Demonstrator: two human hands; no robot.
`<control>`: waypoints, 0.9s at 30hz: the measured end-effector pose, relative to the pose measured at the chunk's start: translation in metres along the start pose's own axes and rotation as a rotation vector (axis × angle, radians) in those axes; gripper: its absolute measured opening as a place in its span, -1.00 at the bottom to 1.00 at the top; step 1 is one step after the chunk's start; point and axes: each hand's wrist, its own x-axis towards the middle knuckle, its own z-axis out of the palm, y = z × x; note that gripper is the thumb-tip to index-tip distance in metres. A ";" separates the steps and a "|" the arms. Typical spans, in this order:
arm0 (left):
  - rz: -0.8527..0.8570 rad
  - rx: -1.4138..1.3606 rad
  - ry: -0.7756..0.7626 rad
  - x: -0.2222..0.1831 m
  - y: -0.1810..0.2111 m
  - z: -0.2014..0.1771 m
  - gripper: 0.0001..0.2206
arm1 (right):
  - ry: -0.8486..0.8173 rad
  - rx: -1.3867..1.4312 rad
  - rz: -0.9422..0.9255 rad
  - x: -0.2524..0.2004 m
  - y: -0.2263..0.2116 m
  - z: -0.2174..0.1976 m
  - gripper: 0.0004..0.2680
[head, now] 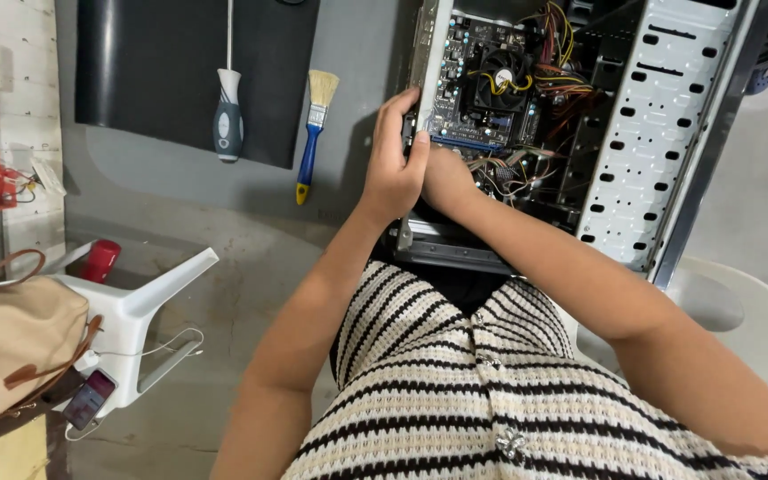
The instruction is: Repairing or assembling a desktop computer by manipulating internal components and cables.
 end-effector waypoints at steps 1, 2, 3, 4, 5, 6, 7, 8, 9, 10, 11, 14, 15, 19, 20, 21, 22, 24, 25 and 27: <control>-0.004 -0.002 0.003 0.000 0.000 0.000 -0.56 | -0.003 0.001 -0.021 -0.001 0.001 0.000 -0.83; -0.005 -0.004 0.005 0.001 0.001 0.000 -0.56 | -0.003 0.000 -0.042 0.000 0.002 -0.001 -0.84; -0.002 -0.004 0.003 0.001 -0.009 0.000 -0.56 | 0.001 -0.001 -0.041 0.000 0.002 -0.001 -0.84; 0.085 -0.045 0.027 0.001 -0.019 0.003 -0.59 | 0.000 -0.003 -0.059 0.000 0.003 -0.002 -0.84; 0.172 -0.087 0.050 0.000 -0.029 0.006 -0.60 | -0.001 -0.005 -0.077 -0.002 0.003 -0.002 -0.84; 0.174 -0.091 0.046 0.000 -0.030 0.005 -0.60 | 0.001 -0.007 -0.072 -0.003 0.006 -0.003 -0.84; 0.192 -0.093 0.045 0.000 -0.030 0.005 -0.60 | -0.001 -0.008 -0.088 -0.005 0.009 -0.003 -0.84; 0.213 -0.092 0.045 0.002 -0.031 0.004 -0.60 | -0.001 -0.009 -0.107 -0.004 0.012 -0.004 -0.85; 0.217 -0.093 0.042 0.001 -0.030 0.003 -0.60 | 0.004 -0.011 -0.104 -0.003 0.019 -0.007 -0.85; 0.212 -0.095 0.034 0.001 -0.030 0.002 -0.61 | 0.006 -0.009 -0.122 -0.002 0.025 -0.010 -0.85; 0.207 -0.097 0.025 0.001 -0.030 0.000 -0.61 | 0.009 -0.007 -0.139 -0.001 0.031 -0.012 -0.85; 0.167 -0.098 0.010 -0.001 -0.022 -0.002 -0.61 | 0.030 0.114 -0.120 -0.036 0.001 -0.120 -0.83; 0.169 -0.100 0.005 -0.001 -0.017 -0.003 -0.61 | 0.034 0.115 -0.115 -0.039 0.012 -0.121 -0.83; 0.078 0.008 -0.021 -0.001 -0.001 -0.005 -0.61 | 0.012 0.123 -0.109 -0.058 0.044 -0.112 -0.72; 0.056 -0.002 -0.029 -0.001 0.002 -0.005 -0.62 | 0.140 0.092 -0.175 -0.062 0.049 -0.107 -0.70; 0.058 -0.002 -0.034 -0.001 0.001 -0.004 -0.62 | 0.143 0.093 -0.171 -0.068 0.042 -0.108 -0.70; 0.066 0.002 -0.028 -0.001 0.000 -0.004 -0.61 | 0.190 0.069 -0.278 -0.072 0.034 -0.109 -0.74; 0.075 0.007 -0.022 -0.001 -0.001 -0.005 -0.60 | 0.239 0.046 -0.385 -0.077 0.020 -0.102 -0.78; 0.057 0.022 -0.026 0.000 0.000 -0.006 -0.61 | 0.097 -0.067 -0.455 -0.077 0.015 -0.094 -0.85; 0.037 0.032 -0.038 -0.002 0.001 -0.003 -0.61 | -0.046 -0.179 -0.513 -0.077 0.015 -0.068 -0.88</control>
